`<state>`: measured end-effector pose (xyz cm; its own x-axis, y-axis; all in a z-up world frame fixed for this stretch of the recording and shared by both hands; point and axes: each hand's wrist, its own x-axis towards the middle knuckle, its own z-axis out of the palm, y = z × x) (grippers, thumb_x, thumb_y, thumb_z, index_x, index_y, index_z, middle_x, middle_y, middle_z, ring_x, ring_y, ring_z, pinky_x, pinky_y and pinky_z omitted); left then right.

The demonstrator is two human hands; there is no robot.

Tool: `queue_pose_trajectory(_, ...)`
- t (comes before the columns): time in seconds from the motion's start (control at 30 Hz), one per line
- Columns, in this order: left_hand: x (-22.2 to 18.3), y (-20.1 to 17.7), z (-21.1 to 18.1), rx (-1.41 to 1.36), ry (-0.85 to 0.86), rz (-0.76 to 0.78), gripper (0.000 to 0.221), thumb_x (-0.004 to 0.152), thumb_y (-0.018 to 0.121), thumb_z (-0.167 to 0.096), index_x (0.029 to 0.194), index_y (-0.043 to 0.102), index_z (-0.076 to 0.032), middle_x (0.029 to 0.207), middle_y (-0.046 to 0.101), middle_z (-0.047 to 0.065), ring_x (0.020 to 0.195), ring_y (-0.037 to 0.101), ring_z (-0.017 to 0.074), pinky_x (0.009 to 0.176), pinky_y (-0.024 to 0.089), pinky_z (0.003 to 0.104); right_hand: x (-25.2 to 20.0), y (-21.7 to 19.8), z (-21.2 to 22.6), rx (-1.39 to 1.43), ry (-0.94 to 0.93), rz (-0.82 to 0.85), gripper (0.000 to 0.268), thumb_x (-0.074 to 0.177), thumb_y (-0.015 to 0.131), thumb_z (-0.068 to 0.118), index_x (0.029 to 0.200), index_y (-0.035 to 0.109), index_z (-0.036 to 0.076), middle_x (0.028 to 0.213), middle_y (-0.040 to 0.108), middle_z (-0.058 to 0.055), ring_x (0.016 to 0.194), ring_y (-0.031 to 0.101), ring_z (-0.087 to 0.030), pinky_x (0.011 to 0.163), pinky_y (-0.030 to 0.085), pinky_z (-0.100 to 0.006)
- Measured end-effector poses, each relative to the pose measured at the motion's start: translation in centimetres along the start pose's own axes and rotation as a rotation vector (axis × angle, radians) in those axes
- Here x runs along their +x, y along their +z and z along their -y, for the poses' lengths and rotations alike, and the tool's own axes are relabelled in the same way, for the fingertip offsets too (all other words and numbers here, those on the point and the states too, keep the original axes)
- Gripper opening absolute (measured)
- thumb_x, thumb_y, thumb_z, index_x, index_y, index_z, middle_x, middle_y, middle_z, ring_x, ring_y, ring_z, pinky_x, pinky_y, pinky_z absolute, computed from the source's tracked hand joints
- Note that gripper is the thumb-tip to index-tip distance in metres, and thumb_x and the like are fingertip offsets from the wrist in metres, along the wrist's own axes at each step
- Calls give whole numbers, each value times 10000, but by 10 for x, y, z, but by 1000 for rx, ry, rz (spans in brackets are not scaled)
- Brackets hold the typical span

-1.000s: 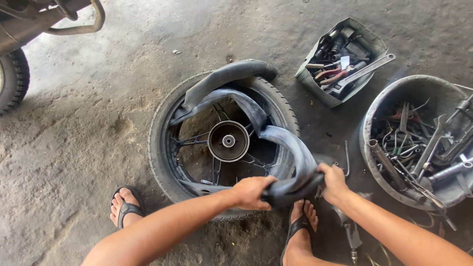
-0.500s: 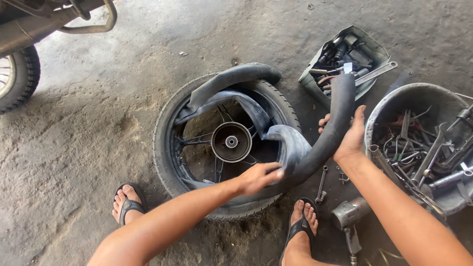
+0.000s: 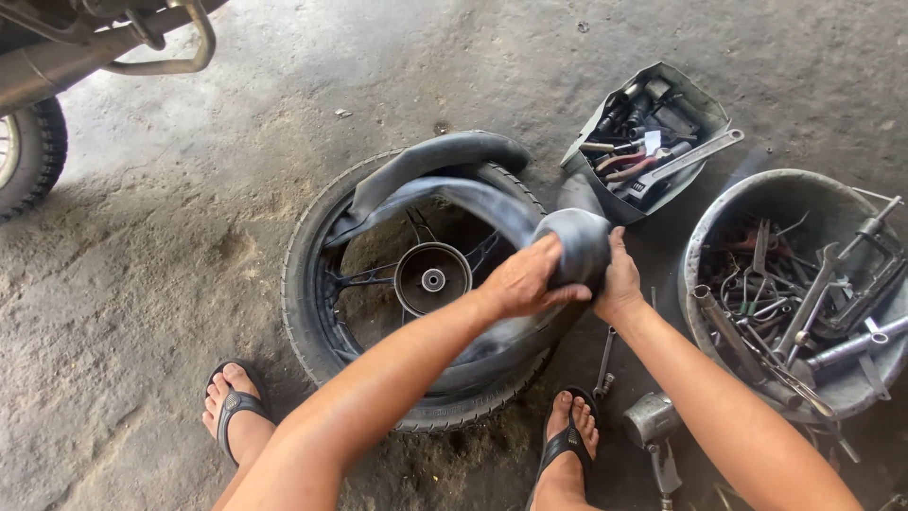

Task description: Tucking the inner tube into the motorcycle tire and seating the tire bead onto the rim using tools.

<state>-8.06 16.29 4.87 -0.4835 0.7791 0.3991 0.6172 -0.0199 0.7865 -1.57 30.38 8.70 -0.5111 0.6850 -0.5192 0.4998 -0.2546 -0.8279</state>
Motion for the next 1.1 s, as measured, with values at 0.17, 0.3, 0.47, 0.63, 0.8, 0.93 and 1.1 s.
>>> queue_pose_trajectory(0.17,-3,23,8,-268,-256,-23,571,947,600,-609,1079,622,-54,1029,645,190,1064,652,396,874,540,509,9,-8,-3,88,69,-32,608,987,578,640,1218,704,92,1128,681,-100,1134,619,-200,1128,441,-321)
queue_pose_trajectory(0.3,4,45,17,-690,-987,-173,719,913,564,-757,1292,671,-155,1270,696,183,1251,638,311,995,512,424,40,-21,-30,388,172,-8,379,945,728,513,1039,755,147,951,739,-75,911,718,-230,898,575,-402)
queue_pose_trajectory(0.47,21,12,-8,-300,-567,-110,600,944,638,-435,1393,512,-58,1416,527,280,1329,541,456,1047,510,524,57,-16,-29,602,193,140,468,1002,570,561,979,773,140,961,773,-112,854,751,-276,792,615,-406)
queue_pose_trajectory(0.63,22,16,32,398,123,-184,574,854,766,-414,1274,590,-64,1367,493,247,1271,561,447,1001,530,494,65,-16,-38,609,188,219,510,993,558,589,1061,777,134,1099,773,-121,990,742,-297,912,588,-453)
queue_pose_trajectory(0.8,15,12,49,-462,-737,-68,707,995,567,-546,1579,384,-193,1376,633,206,1309,574,416,1058,496,547,74,-23,-43,536,135,219,514,1003,531,604,1026,770,149,951,780,-112,838,767,-257,788,642,-367)
queue_pose_trajectory(0.93,19,7,39,-481,-793,-125,677,981,626,-362,1582,383,-166,1374,644,224,1283,602,416,1051,522,514,73,-19,-46,556,163,348,611,1029,432,644,1062,774,139,953,774,-124,862,773,-293,774,646,-393)
queue_pose_trajectory(1.1,11,30,48,-701,-751,-188,459,891,793,-405,1261,697,-151,1115,751,117,1109,704,268,930,573,425,24,9,0,457,-30,263,684,916,474,758,1061,782,166,963,782,-86,882,771,-227,799,661,-344)
